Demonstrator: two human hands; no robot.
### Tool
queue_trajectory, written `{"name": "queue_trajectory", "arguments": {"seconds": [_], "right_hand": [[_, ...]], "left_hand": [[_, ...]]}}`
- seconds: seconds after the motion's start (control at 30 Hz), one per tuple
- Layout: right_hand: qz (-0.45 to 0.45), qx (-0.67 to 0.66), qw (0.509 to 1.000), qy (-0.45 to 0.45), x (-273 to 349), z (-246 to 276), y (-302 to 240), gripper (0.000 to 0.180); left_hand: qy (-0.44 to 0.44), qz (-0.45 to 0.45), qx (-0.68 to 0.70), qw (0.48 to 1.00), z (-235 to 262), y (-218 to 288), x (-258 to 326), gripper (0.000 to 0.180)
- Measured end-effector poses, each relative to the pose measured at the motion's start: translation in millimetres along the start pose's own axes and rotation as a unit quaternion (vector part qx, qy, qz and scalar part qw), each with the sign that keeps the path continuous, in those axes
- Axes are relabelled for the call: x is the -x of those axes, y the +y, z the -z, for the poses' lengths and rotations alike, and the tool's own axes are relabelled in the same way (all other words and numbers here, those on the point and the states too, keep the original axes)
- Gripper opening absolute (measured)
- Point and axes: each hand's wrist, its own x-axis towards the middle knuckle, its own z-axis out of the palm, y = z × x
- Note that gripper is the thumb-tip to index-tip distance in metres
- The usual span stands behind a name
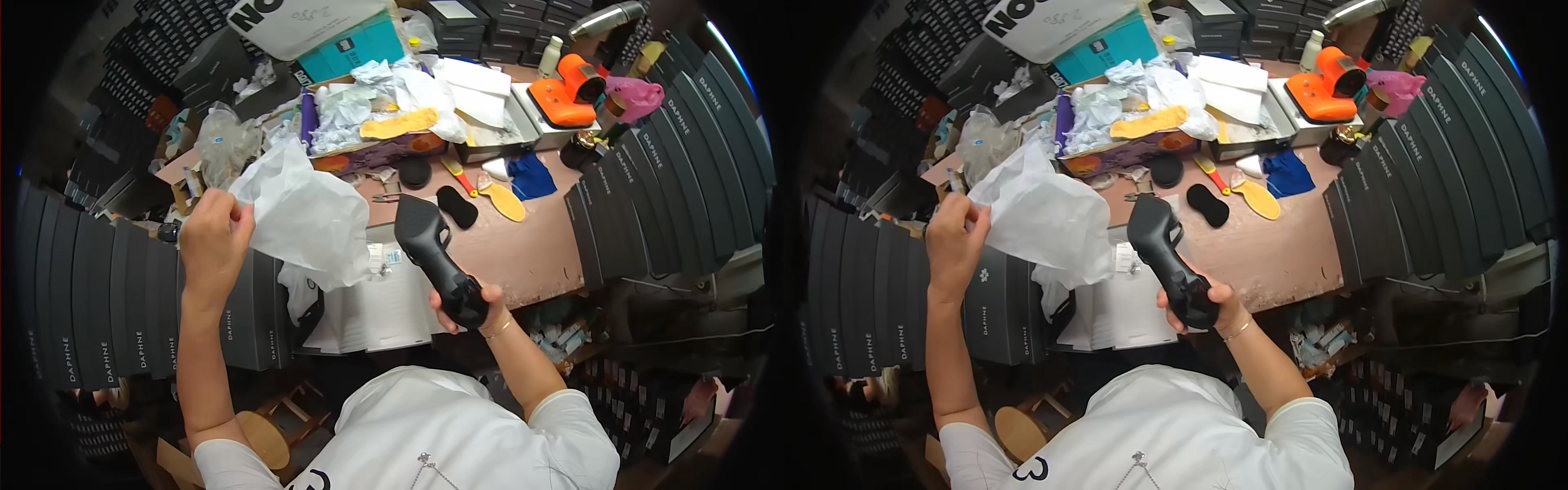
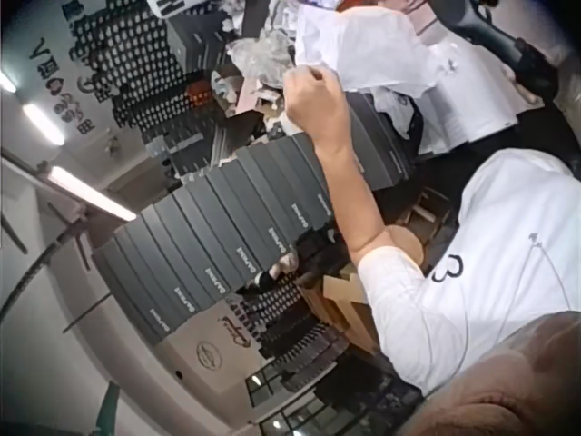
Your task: Packing black high-heeled shoes into boxes with tissue paper at a workstation.
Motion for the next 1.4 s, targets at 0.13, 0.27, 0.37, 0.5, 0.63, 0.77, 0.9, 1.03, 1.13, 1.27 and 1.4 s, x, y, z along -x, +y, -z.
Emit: {"name": "queue_trajectory", "arguments": {"seconds": [0.13, 0.27, 0.37, 0.5, 0.63, 0.77, 0.9, 1.03, 1.13, 1.27, 1.4], "right_hand": [[-0.053, 0.085, 0.992, -0.075, -4.3, -57.2, -26.1, 0.106], [-0.092, 0.099, 0.973, -0.188, -4.1, -89.3, -35.5, 0.103], [-0.147, 0.104, 0.969, -0.171, -29.1, -85.9, -6.7, 0.105], [-0.302, 0.050, 0.949, -0.073, -86.5, -63.3, 33.5, 0.104], [-0.287, 0.232, 0.924, 0.097, -114.2, -11.3, 63.8, 0.070], [-0.341, 0.201, 0.887, 0.237, -92.2, -24.4, 77.5, 0.038], [-0.055, 0.518, 0.837, 0.171, -83.1, -11.9, 107.4, 0.025], [-0.086, 0.221, 0.943, 0.234, -75.7, 8.7, 103.8, 0.026], [-0.075, 0.134, 0.957, 0.245, -69.0, 10.5, 91.7, 0.026], [-0.028, 0.109, 0.958, 0.262, -64.3, 19.2, 86.7, 0.027], [0.016, 0.080, 0.954, 0.290, -40.3, 20.1, 72.1, 0.027]], "left_hand": [[-0.008, -0.034, 0.126, 0.991, 23.3, 4.9, -7.1, 0.015], [-0.075, 0.025, 0.250, 0.965, -16.8, 3.5, 24.1, 0.034], [-0.074, 0.084, 0.257, 0.960, -35.6, -2.4, 73.8, 0.051], [-0.056, 0.064, 0.246, 0.966, -39.3, 4.3, 134.0, 0.061], [-0.051, 0.017, 0.252, 0.966, -38.1, 12.5, 187.3, 0.052], [-0.053, -0.058, 0.270, 0.960, -47.0, 32.0, 199.3, 0.048], [-0.025, -0.162, 0.342, 0.925, -53.8, 86.8, 172.8, 0.043], [0.053, -0.130, 0.387, 0.911, -73.4, 83.3, 157.0, 0.040], [-0.051, -0.214, 0.450, 0.865, -66.5, 102.4, 160.8, 0.041], [-0.051, -0.250, 0.463, 0.849, -79.8, 120.8, 155.7, 0.039], [-0.118, -0.327, 0.529, 0.774, -84.0, 141.4, 157.4, 0.037]]}}
